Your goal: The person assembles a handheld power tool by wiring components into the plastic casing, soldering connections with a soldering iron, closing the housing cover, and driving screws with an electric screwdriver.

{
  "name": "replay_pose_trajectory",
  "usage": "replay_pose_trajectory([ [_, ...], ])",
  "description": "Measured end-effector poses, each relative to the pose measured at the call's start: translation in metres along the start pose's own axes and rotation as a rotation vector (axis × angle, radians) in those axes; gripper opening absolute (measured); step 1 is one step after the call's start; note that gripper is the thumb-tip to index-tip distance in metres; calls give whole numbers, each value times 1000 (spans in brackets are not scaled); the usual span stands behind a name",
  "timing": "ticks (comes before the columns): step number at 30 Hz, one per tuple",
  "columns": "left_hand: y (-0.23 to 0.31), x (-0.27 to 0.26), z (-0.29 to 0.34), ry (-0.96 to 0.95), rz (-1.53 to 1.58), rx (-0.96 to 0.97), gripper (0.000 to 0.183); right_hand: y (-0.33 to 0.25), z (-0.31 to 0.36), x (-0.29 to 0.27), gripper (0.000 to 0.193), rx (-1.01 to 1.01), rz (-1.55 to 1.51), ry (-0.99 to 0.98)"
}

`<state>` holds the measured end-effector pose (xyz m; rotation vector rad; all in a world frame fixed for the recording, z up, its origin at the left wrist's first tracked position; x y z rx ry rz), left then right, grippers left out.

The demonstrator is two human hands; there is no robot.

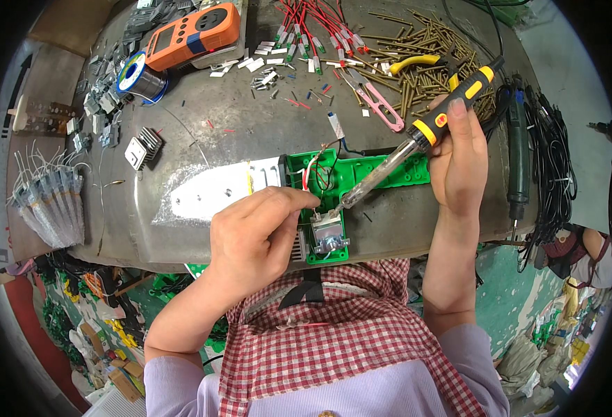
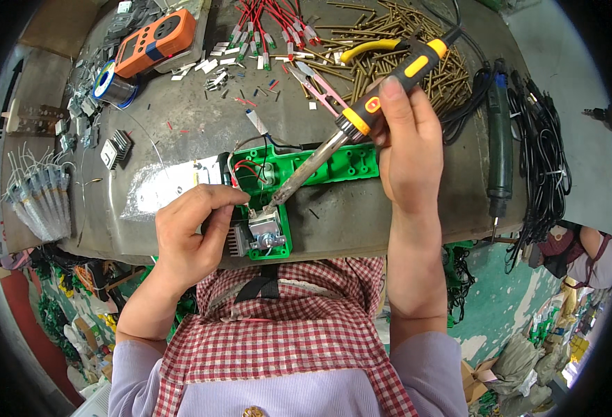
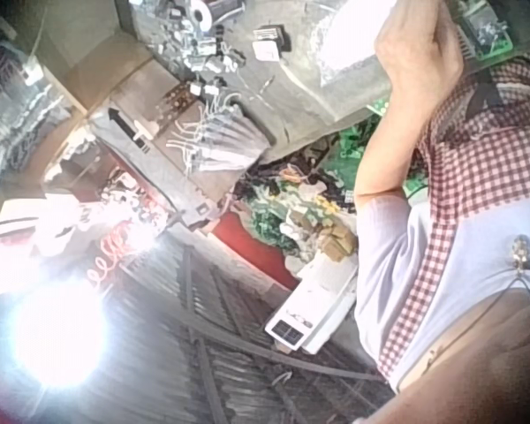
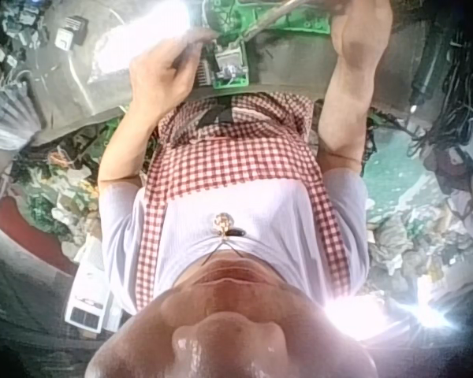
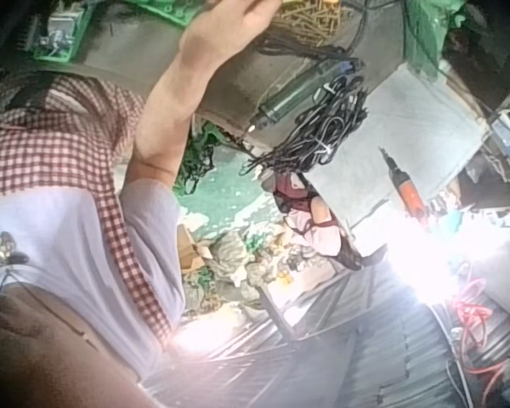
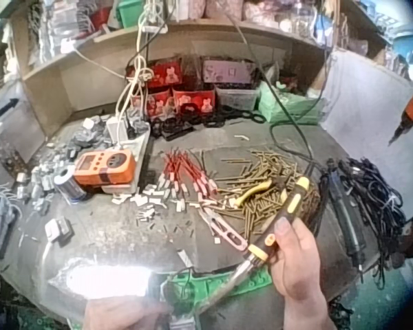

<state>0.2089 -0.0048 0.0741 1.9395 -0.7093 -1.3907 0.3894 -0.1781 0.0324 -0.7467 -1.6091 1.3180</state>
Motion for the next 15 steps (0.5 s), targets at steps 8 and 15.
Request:
replay_pose_trajectory([
  [8,-1,0,1,-11,-7,35,21,1,-1,-3,26,6,-1,-14],
  [15,0,1,2,-9,-4,62,20,0,0,6,21,-10,-70,89],
])
Point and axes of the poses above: each hand's wrist, its own z-axis away from the middle knuckle, its own x-axis out of the palm, y = z × x, the point moved 4 cm from there along -z, towards the middle knuckle, and after that the axes turned 4 degrees about z, right-handed, at the moved point
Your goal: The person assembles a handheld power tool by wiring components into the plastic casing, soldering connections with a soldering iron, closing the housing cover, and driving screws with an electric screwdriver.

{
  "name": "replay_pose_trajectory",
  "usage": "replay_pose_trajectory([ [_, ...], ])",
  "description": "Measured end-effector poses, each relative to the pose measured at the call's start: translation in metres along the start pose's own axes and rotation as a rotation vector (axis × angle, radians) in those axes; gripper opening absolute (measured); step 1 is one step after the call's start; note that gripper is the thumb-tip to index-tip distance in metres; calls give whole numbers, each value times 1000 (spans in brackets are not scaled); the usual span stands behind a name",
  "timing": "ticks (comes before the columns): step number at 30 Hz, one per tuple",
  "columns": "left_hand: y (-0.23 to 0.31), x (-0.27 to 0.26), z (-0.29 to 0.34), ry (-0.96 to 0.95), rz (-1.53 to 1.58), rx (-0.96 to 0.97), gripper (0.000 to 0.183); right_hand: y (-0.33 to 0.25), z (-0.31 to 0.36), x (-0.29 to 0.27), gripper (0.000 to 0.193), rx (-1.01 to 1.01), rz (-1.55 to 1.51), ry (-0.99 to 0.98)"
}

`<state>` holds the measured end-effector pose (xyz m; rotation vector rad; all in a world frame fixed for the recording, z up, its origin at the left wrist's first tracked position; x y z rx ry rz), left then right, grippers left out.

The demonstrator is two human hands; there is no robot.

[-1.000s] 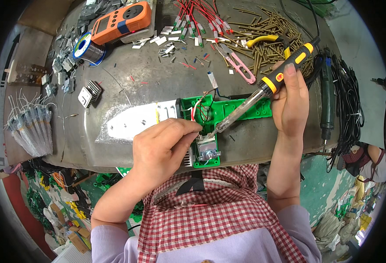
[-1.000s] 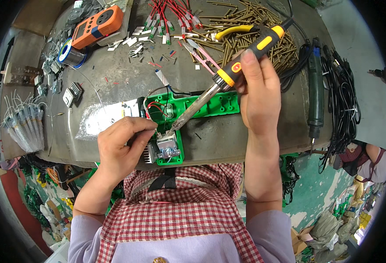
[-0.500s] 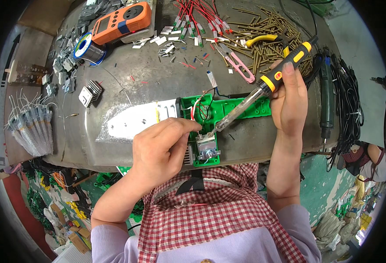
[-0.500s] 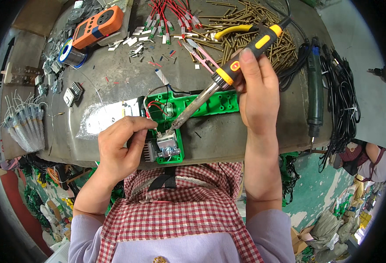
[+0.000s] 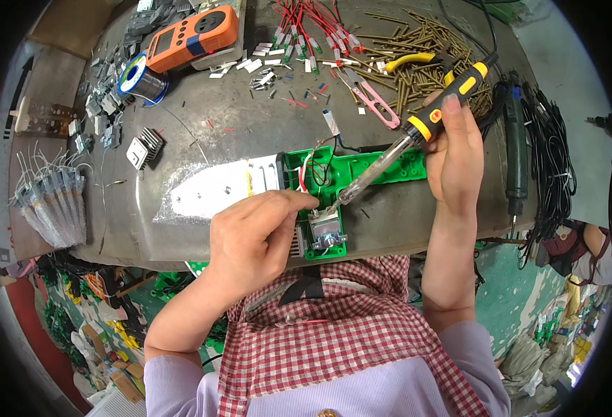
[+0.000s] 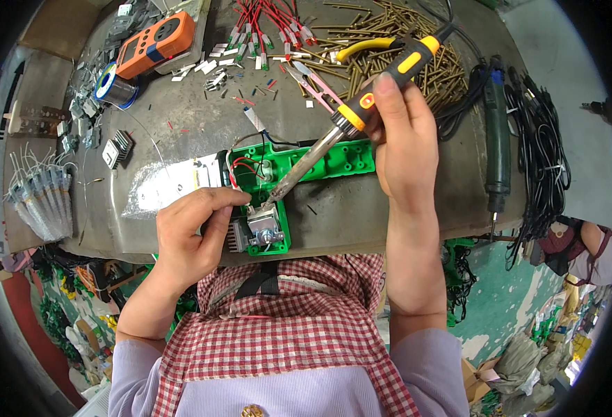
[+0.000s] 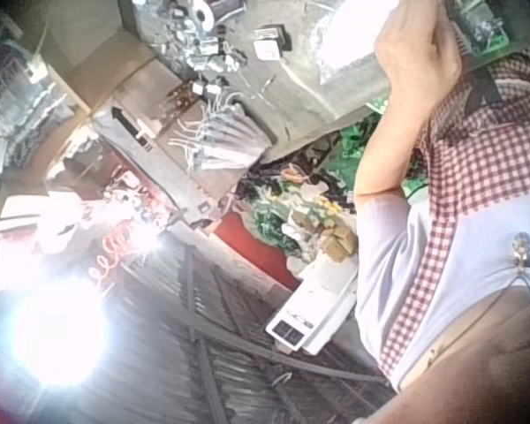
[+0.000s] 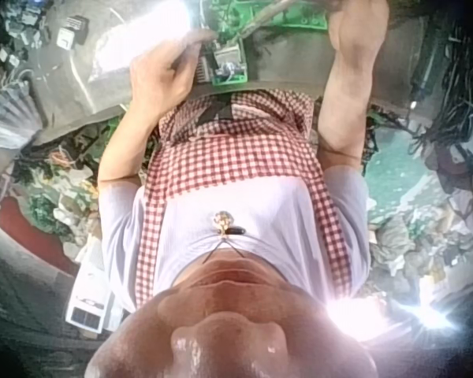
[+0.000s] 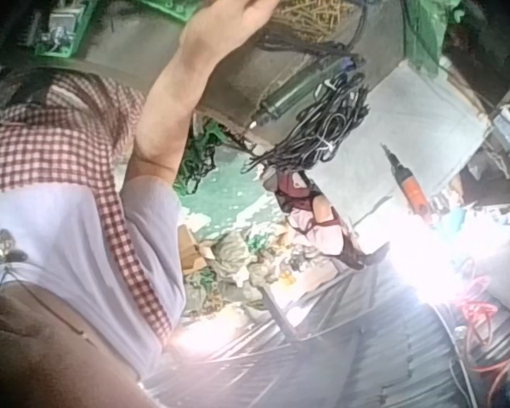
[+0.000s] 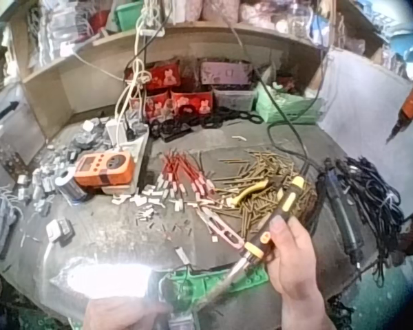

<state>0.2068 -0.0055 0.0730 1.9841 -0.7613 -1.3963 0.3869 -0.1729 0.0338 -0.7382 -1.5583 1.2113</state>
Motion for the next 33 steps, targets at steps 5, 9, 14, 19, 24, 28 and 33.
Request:
replay_pose_trajectory([
  [5,3,-2,2,-46,4,-23,22,-1,1,1,21,-17,-12,-2],
  [9,5,-5,5,42,-50,78,23,-1,1,0,21,-15,-5,5],
  [14,-4,-20,24,29,-206,48,24,-1,0,-2,22,-18,-8,-6],
  [19,-8,-24,28,82,-221,51,24,0,-1,-2,22,-41,-10,-16],
  [24,11,-21,13,167,-301,207,24,1,-2,0,21,-42,-16,-22],
  [28,13,-14,12,150,-354,242,25,-1,0,0,22,-56,-12,-20],
  [33,14,-11,11,148,-374,257,25,-3,1,2,23,-56,64,-2],
])
Point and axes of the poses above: each hand's wrist, its own z-axis away from the middle knuckle, its own x-axis out of the palm, y = z × x, the point moved 4 cm from there along -z, towards the middle knuckle, and after that the axes turned 4 degrees about z, right-handed, at the moved point
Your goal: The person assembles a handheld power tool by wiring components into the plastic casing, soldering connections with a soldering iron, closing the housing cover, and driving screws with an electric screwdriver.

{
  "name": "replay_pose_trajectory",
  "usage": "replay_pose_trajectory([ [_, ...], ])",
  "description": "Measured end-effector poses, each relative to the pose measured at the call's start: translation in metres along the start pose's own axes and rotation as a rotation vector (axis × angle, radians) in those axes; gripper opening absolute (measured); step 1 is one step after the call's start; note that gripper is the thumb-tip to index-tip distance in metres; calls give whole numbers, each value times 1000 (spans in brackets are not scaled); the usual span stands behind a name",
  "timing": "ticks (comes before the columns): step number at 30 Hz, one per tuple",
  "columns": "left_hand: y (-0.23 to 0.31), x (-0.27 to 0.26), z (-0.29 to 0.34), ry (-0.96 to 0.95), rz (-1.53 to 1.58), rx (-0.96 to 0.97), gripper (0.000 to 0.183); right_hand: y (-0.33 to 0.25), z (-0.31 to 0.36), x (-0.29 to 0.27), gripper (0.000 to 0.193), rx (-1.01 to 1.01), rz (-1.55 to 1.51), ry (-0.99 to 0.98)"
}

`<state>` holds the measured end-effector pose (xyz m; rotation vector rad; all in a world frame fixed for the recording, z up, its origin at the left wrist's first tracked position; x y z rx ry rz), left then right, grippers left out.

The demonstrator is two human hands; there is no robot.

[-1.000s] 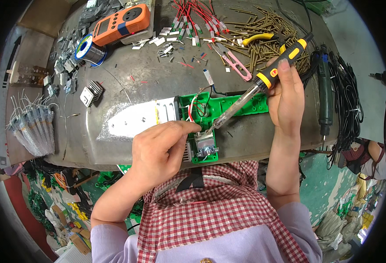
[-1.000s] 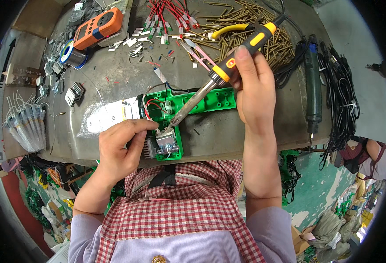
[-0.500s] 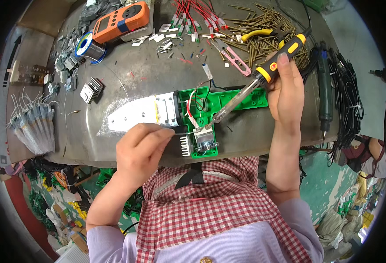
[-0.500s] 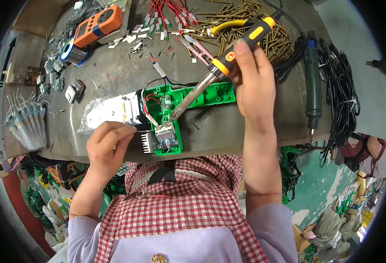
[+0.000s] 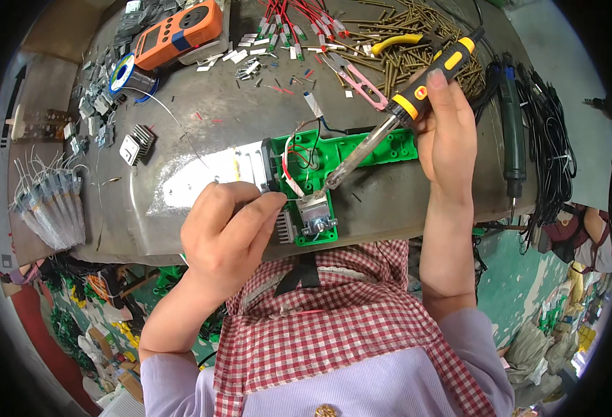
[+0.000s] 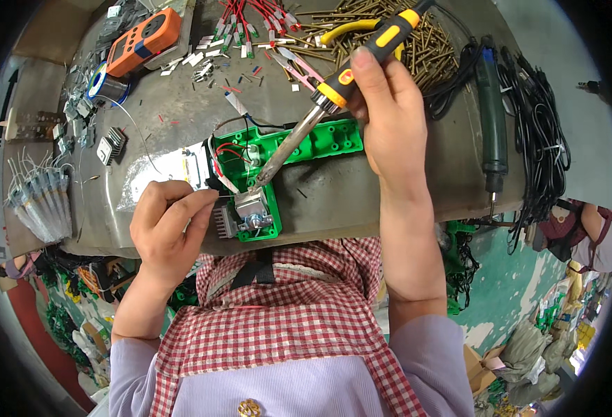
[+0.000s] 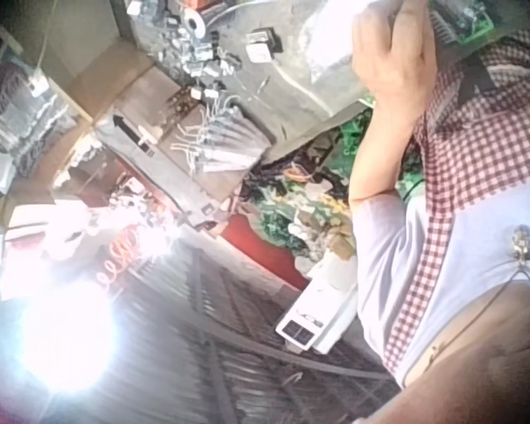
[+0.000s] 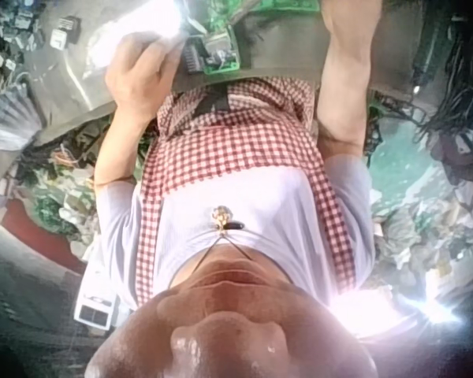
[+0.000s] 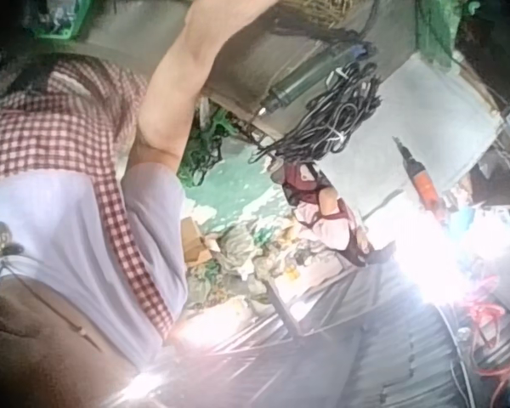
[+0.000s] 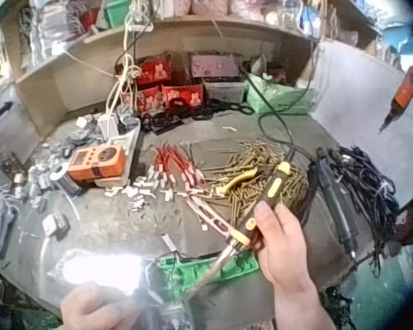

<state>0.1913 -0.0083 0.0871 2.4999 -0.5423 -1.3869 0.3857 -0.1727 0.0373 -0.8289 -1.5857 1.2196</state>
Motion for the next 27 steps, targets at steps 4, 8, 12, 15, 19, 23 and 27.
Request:
replay_pose_trajectory([
  [4,2,-1,0,0,-21,4,26,-2,1,3,24,-9,29,-24],
  [8,2,2,-1,2,-16,2,26,-3,2,3,25,-12,31,-19],
  [12,1,4,-1,13,-16,-5,24,-6,2,5,26,-45,49,-46],
  [15,-1,3,0,13,-8,-25,23,-6,2,5,26,-53,46,-51],
  [19,-12,-14,-1,30,-115,-125,23,-7,3,4,26,-53,57,-29],
  [23,-6,-27,-3,-12,63,-218,19,-7,3,4,26,-29,81,-8],
  [27,22,5,-18,-278,1281,-808,70,-3,3,4,26,-42,94,-39],
])
Point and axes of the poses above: each hand's wrist, its own z-axis away from the middle knuckle, its own x-axis out of the palm, y = z × x, the point moved 4 cm from there along -z, towards the middle knuckle, and after that the axes turned 4 degrees about z, right-handed, at the moved point
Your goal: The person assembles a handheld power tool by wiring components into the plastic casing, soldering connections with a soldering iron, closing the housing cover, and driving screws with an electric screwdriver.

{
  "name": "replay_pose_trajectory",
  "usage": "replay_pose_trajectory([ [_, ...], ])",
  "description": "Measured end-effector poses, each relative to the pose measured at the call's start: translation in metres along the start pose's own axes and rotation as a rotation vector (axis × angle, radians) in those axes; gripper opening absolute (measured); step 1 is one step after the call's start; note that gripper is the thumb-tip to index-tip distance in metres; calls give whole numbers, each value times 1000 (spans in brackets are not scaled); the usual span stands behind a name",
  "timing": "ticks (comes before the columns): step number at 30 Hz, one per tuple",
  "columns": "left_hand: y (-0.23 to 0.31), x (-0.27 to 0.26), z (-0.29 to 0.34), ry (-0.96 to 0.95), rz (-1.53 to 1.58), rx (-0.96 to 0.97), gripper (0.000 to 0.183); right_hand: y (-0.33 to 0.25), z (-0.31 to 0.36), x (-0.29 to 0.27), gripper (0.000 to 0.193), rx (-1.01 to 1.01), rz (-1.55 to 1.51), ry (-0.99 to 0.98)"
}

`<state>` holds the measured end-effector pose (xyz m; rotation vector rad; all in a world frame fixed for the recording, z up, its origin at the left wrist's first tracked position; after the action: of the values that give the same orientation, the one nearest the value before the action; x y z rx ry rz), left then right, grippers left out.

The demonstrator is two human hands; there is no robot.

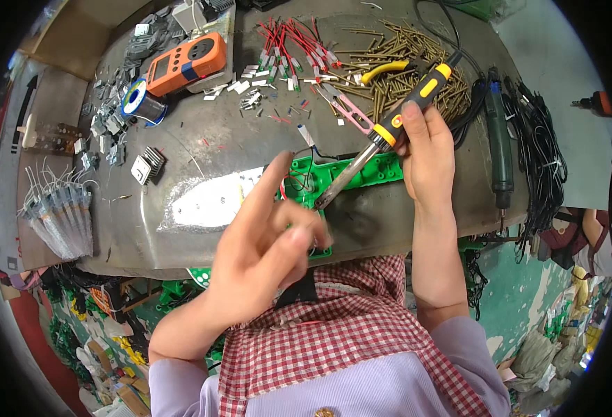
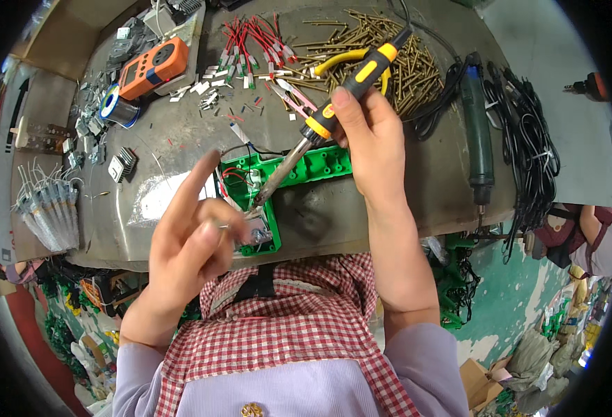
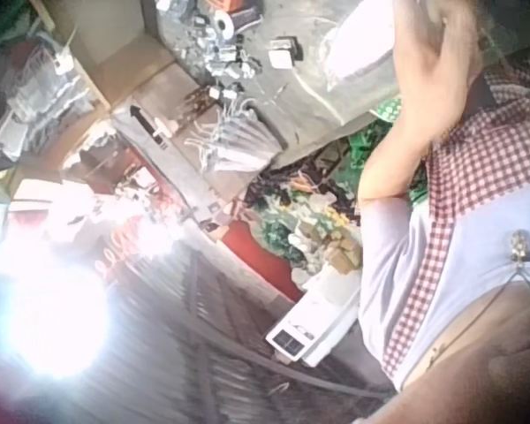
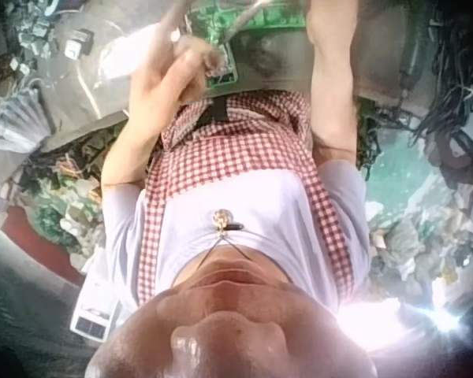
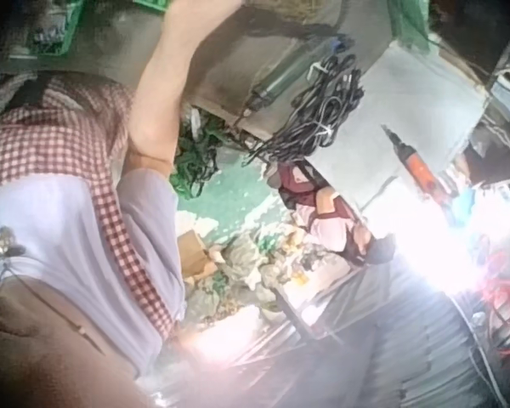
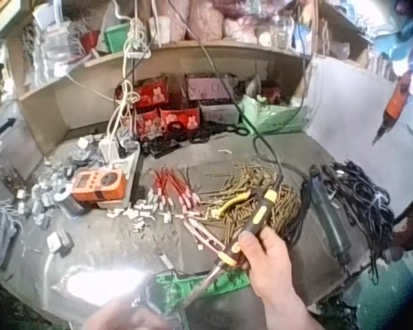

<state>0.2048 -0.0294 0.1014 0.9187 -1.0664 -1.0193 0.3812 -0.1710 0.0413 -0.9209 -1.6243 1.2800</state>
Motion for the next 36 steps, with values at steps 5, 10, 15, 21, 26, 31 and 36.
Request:
replay_pose_trajectory([
  [5,2,2,-40,121,150,48,62,0,1,0,24,17,2,22],
  [10,7,-4,-48,101,162,-89,52,-3,2,0,24,11,-1,10],
  [15,-2,-26,-56,27,-34,-91,32,-3,3,-1,26,33,47,23],
  [21,-10,-38,-39,101,-549,173,15,-3,0,-1,32,9,132,43],
  [26,-7,-22,-30,143,-864,367,20,-1,-2,-3,32,-3,61,31],
  [31,-8,-21,-27,204,-987,384,20,-2,0,-2,29,-45,22,12],
  [36,-14,-20,-27,243,-969,462,19,-4,2,-3,29,-50,21,16],
])
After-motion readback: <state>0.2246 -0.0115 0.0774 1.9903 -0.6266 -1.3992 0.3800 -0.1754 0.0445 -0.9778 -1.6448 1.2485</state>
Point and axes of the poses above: each hand's wrist, its own z-axis away from the middle knuckle, its own x-axis out of the palm, y = z × x, the point moved 4 cm from there along -z, towards the middle knuckle, and after that the axes turned 4 degrees about z, right-handed, at the moved point
